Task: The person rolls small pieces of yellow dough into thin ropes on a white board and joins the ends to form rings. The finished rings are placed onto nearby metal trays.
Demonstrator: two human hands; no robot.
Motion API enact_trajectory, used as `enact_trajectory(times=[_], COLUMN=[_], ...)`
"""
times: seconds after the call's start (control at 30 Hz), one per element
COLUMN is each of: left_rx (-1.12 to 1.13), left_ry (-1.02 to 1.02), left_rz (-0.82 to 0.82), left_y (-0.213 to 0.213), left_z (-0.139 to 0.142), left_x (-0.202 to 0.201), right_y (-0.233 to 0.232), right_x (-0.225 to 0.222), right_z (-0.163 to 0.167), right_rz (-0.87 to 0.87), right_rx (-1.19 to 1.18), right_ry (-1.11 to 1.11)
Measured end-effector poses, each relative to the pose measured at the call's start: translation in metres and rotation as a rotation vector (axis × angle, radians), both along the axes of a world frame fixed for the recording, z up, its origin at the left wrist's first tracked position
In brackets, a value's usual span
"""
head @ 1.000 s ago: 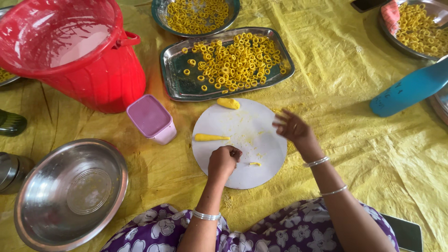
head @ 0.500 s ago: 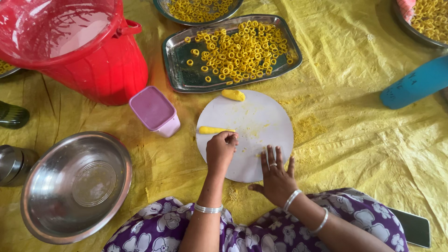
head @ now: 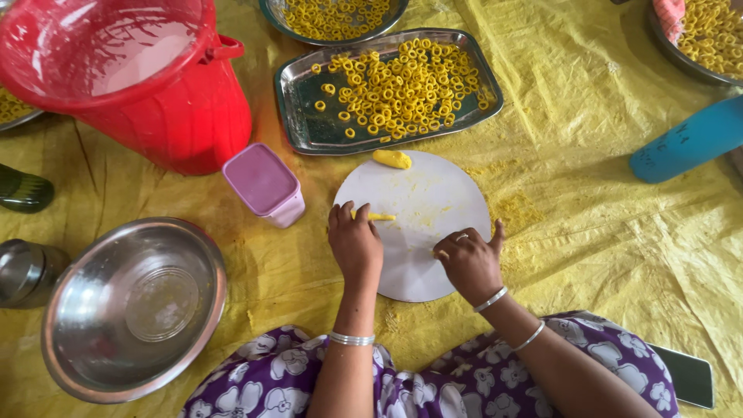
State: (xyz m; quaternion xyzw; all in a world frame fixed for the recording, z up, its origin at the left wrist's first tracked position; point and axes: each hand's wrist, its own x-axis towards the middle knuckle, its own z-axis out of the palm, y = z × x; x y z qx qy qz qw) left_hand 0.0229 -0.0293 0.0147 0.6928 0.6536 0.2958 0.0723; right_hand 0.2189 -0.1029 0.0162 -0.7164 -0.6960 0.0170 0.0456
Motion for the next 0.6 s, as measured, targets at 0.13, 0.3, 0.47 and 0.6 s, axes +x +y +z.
enact_trajectory(times=[0.13, 0.3, 0.47, 0.6], left_rx=[-0.099, -0.128, -0.157, -0.131], left_ry=[0.094, 0.163, 0.133, 0.14], left_rz=[-0.037, -0.042, -0.041, -0.038], left_y=[0.004, 0.008, 0.009, 0.01], left_z=[-0.014, -0.033, -0.047, -0.054], left_x=[0.0, 0.006, 0.014, 0.018], right_y=[0.01, 0.007, 0.03, 0.071], right_x=[0.003, 0.0, -0.007, -0.032], right_z=[-0.001, 0.002, 0.014, 0.013], right_rz=[0.035, 0.089, -0.024, 0.02], right_rx=[0.05, 0.013, -0.083, 0.109], right_ry=[0.006, -0.144, -0.006, 0.15])
